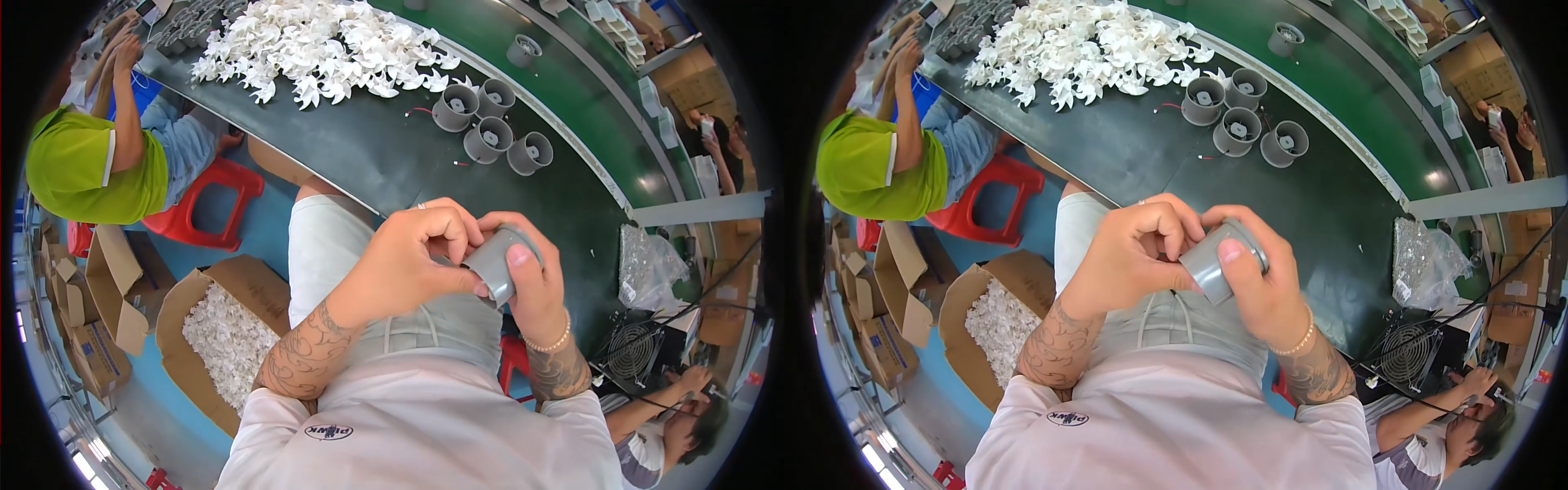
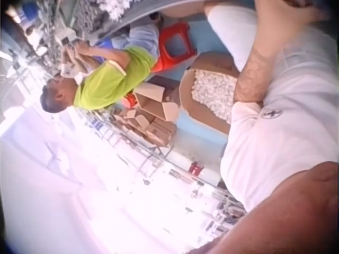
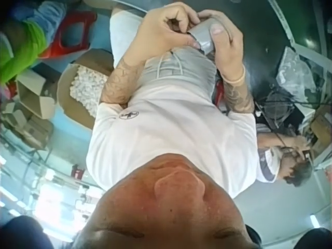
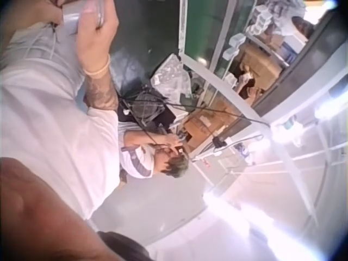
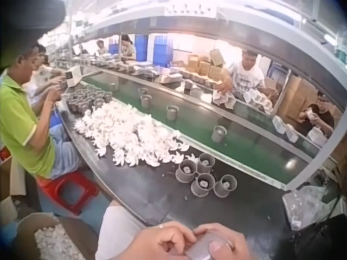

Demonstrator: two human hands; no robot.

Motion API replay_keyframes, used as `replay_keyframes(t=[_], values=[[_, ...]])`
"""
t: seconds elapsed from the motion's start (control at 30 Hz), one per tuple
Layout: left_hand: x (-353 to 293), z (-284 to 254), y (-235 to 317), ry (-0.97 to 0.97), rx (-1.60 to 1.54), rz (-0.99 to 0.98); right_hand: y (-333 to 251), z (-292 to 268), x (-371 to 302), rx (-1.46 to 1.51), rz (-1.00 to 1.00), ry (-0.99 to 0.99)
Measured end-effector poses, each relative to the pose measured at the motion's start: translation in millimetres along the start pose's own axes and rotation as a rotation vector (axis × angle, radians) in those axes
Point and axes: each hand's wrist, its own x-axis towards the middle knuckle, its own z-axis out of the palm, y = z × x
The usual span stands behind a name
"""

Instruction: The person assembles small plastic components by hand, inserting white pieces into grey housings on a production line.

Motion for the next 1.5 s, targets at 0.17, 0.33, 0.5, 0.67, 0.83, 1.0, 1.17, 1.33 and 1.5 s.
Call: replay_keyframes(t=[0.17,0.33,0.5,0.67,0.83,1.0,1.17,1.33,1.5], values=[[7,-22,-17,-0.259,0.34,0.172,6,-15,0,0.105,0.425,-0.221],[35,-56,-15,0.004,0.551,0.258,11,-69,31,-0.322,0.105,-0.177],[96,-96,-63,0.604,1.292,0.293,45,-179,127,-1.009,0.112,0.483],[109,-87,-62,0.588,1.448,0.147,102,-225,166,-1.19,0.091,0.609],[103,-94,-58,0.609,1.36,0.142,107,-171,166,-1.362,-0.267,0.765],[107,-95,-61,0.686,1.267,0.223,101,-107,121,-0.226,-0.286,0.323],[106,-91,-56,0.691,0.942,0.237,97,-96,103,-0.319,-0.171,0.306],[81,-84,-58,0.452,0.243,0.104,56,-81,71,0.19,-0.104,0.18],[43,-3,-24,0.086,-0.039,0.223,62,-68,42,0.502,-0.015,-0.1]])
